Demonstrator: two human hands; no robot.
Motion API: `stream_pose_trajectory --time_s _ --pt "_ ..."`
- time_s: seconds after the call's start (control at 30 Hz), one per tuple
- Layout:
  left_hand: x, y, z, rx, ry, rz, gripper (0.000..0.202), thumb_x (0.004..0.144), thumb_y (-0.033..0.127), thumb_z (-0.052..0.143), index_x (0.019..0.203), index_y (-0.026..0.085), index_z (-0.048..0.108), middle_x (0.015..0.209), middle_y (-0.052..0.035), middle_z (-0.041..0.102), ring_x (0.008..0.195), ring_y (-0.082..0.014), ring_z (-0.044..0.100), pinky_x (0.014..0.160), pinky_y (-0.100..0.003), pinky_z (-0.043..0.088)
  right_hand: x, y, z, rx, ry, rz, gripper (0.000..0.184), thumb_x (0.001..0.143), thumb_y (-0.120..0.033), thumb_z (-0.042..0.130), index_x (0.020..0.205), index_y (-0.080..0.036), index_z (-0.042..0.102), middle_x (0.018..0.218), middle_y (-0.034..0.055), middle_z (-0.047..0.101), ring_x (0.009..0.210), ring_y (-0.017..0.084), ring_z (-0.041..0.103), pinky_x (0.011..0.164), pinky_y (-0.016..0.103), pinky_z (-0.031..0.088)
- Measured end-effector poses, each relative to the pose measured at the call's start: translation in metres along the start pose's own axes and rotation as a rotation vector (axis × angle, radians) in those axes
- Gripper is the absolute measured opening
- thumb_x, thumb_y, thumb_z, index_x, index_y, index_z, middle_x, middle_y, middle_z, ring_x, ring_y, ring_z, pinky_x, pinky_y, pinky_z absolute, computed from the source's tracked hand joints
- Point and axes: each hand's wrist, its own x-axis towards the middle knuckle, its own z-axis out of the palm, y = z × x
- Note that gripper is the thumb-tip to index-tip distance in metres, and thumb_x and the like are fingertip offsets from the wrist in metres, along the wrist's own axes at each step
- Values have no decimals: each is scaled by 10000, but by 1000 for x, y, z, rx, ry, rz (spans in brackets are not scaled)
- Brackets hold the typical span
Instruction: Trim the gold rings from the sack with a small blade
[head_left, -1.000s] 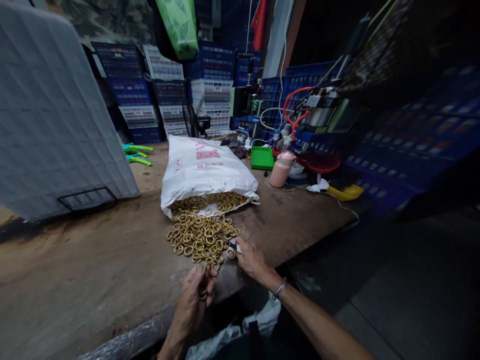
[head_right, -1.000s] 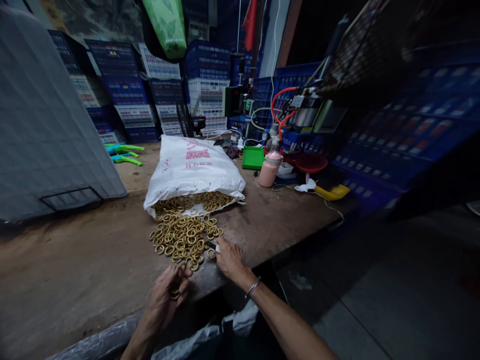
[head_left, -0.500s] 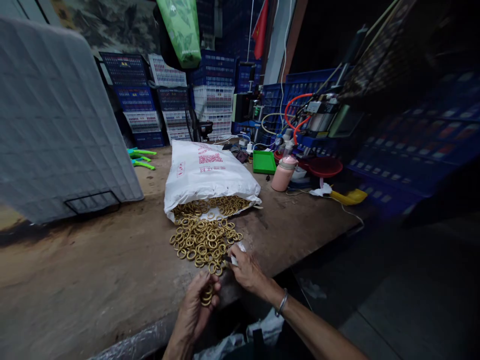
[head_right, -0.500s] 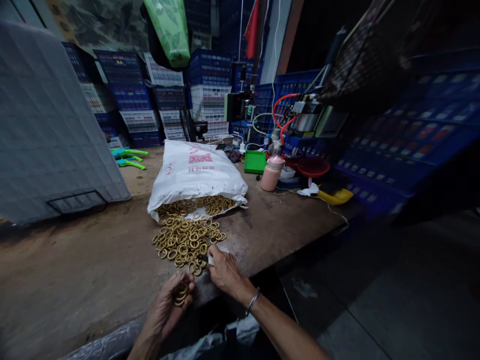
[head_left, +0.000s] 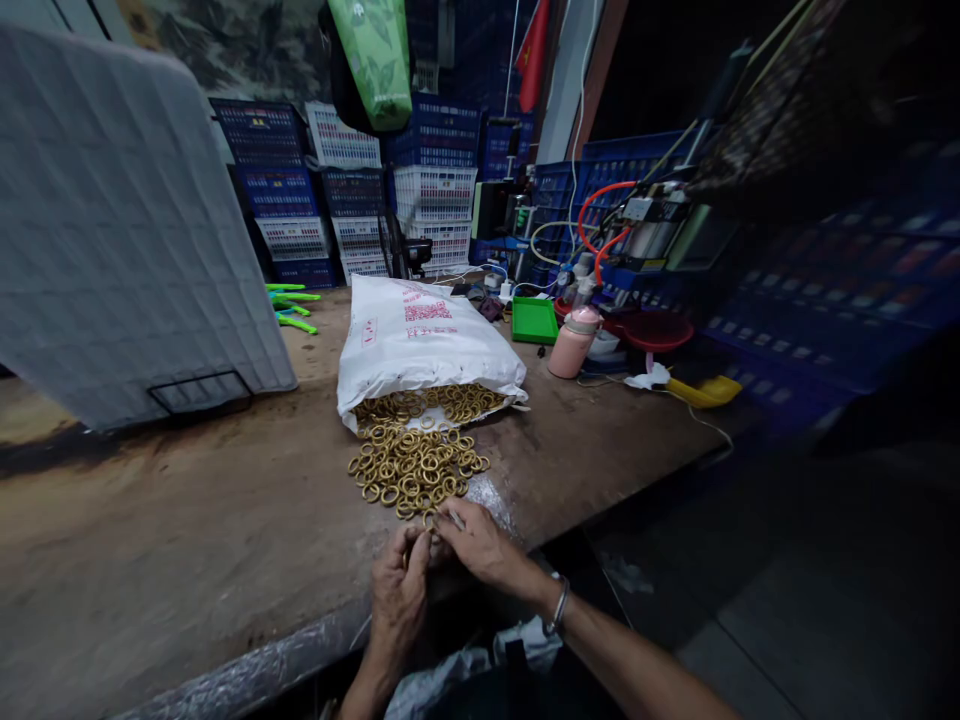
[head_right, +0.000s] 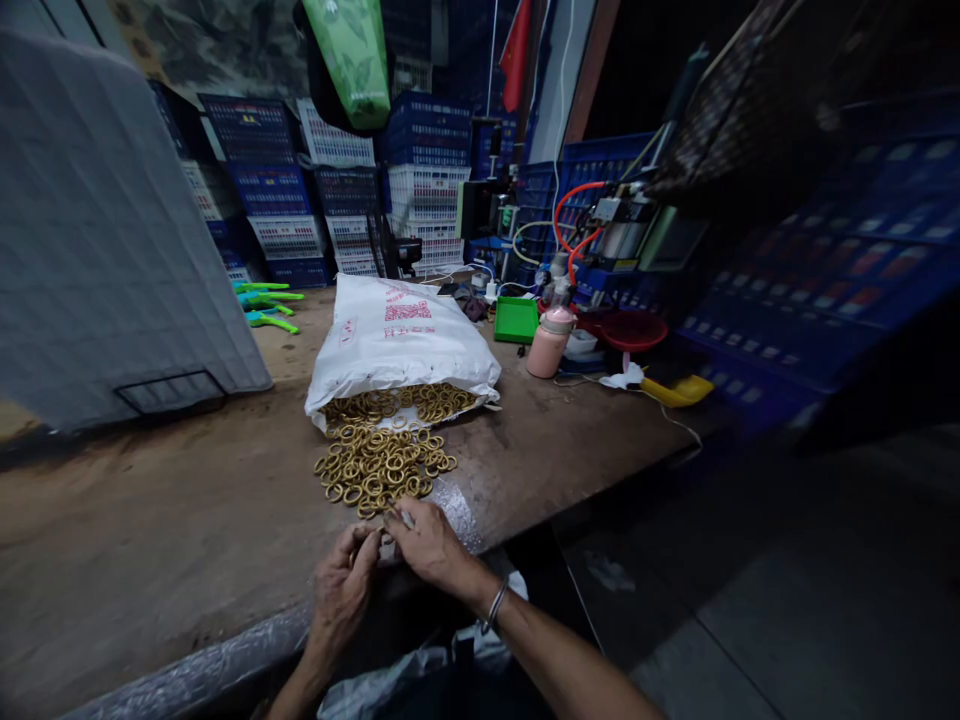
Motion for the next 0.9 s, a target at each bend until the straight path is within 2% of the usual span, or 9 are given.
stream_pose_trajectory --time_s 0.07,0.13,0.27,0.37,0.5,0.67,0.77,0.83,0.9 --pt "-1 2 0 29 -11 77 198 667 369 590 645 173 612 618 -9 608 622 -145 545 628 -239 438 0 2 1 116 -73 44 274 823 -339 391 625 -166 469 559 -37 479 538 79 426 513 182 313" --pt "-2 4 -1 -15 -48 41 195 671 361 590 652 168 611 616 -8 606 612 -136 543 623 -234 439 0 2 1 179 -95 73 264 812 -331 399 614 -167 452 543 -43 469 518 74 416 500 178 315" --pt "-4 10 0 -168 -115 -244 271 632 429 623 620 169 545 455 57 481 388 -63 403 404 -176 344 0 -1 1 133 -35 80 212 787 -303 429 632 -164 465 546 -51 457 518 69 402 479 168 299" --pt "-5 11 0 -216 -152 -358 344 587 483 647 597 172 502 398 91 398 320 -29 294 334 -152 225 0 -5 2 45 9 47 210 779 -305 453 626 -161 473 549 -59 425 527 67 374 476 168 278" --pt "-6 9 -1 -242 -181 -376 398 562 528 648 577 175 465 394 92 398 309 -20 282 325 -146 198 -1 -9 1 -13 21 3 215 778 -286 460 603 -161 464 548 -61 400 538 69 354 483 171 268" --pt "-7 7 -1 -259 -166 -378 393 580 533 635 625 180 467 440 88 424 318 -21 293 324 -143 200 -1 -7 -2 19 11 11 222 833 -262 357 686 -167 494 584 -38 481 543 80 423 531 179 319" --pt "-5 5 0 -258 -139 -388 394 582 534 634 636 185 458 444 89 430 319 -22 295 326 -142 195 -3 -3 -2 -194 39 -44 159 804 -218 385 706 -176 502 609 -24 499 567 93 430 541 189 297" --pt "-3 4 0 -280 -127 -368 396 574 524 648 635 180 460 456 82 447 333 -21 306 339 -141 202 -6 0 -1 -334 1 -105 112 748 -145 405 721 -185 506 613 -22 504 571 98 428 536 197 267" --pt "-2 4 1 -304 -128 -337 394 562 511 663 630 176 468 458 78 453 343 -21 306 350 -146 207 -9 2 0 -433 -48 -141 156 694 -95 403 751 -194 509 605 -22 510 559 102 426 529 212 241"
